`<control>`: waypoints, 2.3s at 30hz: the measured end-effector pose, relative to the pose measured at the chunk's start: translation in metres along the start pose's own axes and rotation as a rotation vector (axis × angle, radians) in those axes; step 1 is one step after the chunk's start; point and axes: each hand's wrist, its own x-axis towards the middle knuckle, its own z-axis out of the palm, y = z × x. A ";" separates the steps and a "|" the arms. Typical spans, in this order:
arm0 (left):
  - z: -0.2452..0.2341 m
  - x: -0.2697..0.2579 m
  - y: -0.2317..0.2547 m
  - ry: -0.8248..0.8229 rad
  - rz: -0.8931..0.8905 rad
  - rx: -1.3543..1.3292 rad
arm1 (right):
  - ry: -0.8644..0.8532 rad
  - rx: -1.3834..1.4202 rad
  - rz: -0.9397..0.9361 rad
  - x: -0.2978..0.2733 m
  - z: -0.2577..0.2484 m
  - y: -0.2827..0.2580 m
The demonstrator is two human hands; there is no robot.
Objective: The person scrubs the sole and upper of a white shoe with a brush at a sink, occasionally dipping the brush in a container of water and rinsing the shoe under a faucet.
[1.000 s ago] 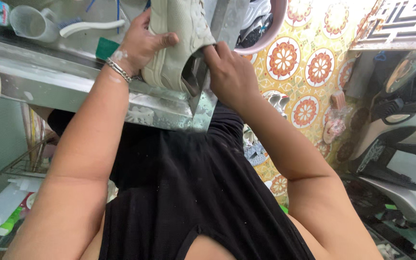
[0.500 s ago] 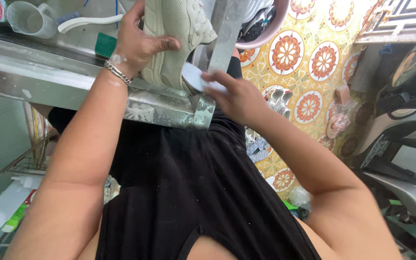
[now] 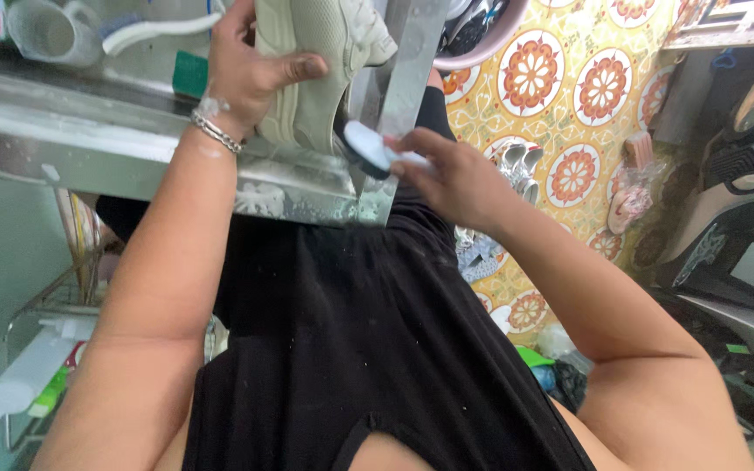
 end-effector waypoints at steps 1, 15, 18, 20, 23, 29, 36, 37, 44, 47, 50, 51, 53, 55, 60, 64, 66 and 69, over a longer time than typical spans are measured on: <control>0.000 0.007 -0.001 -0.021 0.005 0.014 | -0.002 -0.068 0.045 -0.002 -0.002 0.000; -0.004 0.008 -0.010 -0.065 -0.039 -0.070 | -0.026 0.226 0.135 -0.003 0.023 0.005; -0.004 0.005 -0.007 -0.062 -0.090 -0.064 | -0.024 0.973 0.514 0.024 0.055 -0.006; -0.008 0.002 -0.003 -0.028 -0.183 -0.086 | -0.032 1.261 0.578 0.036 0.059 -0.006; -0.011 0.005 -0.005 0.014 -0.193 -0.063 | -0.005 1.029 0.180 0.037 0.061 0.008; -0.002 0.008 -0.002 -0.015 -0.275 -0.279 | 0.180 -0.455 -0.071 -0.013 0.029 0.014; -0.003 0.010 0.004 0.041 -0.493 -0.349 | 0.296 -0.336 -0.256 0.038 0.050 0.009; -0.007 0.010 0.005 0.028 -0.510 -0.407 | 0.318 -0.229 -0.339 0.027 0.047 0.010; -0.006 0.021 -0.005 -0.014 -0.531 -0.699 | 0.141 0.336 0.297 -0.039 0.014 0.055; -0.010 0.011 -0.003 0.038 -0.488 -0.663 | 0.363 0.603 0.114 -0.041 0.022 0.077; -0.011 0.007 -0.001 0.071 -0.444 -0.562 | 0.428 0.565 -0.068 -0.027 0.032 0.081; -0.012 0.007 -0.001 0.086 -0.442 -0.526 | 0.437 0.493 -0.128 -0.021 0.035 0.076; -0.012 0.005 -0.003 0.082 -0.425 -0.549 | 0.449 0.352 -0.229 -0.016 0.041 0.055; -0.010 0.002 -0.007 0.083 -0.386 -0.550 | 0.454 -0.091 -0.397 -0.016 0.037 0.027; -0.009 0.001 -0.008 0.049 -0.322 -0.472 | 0.343 -0.656 -0.344 0.026 0.013 -0.013; -0.006 -0.001 0.001 0.055 -0.315 -0.493 | 0.656 -0.846 -0.383 0.069 -0.026 -0.007; -0.007 0.000 0.001 0.084 -0.238 -0.596 | 0.863 -0.891 -0.573 0.081 -0.037 -0.003; -0.020 -0.002 0.002 0.201 -0.148 -0.787 | 0.703 -0.029 -0.242 0.098 -0.021 0.008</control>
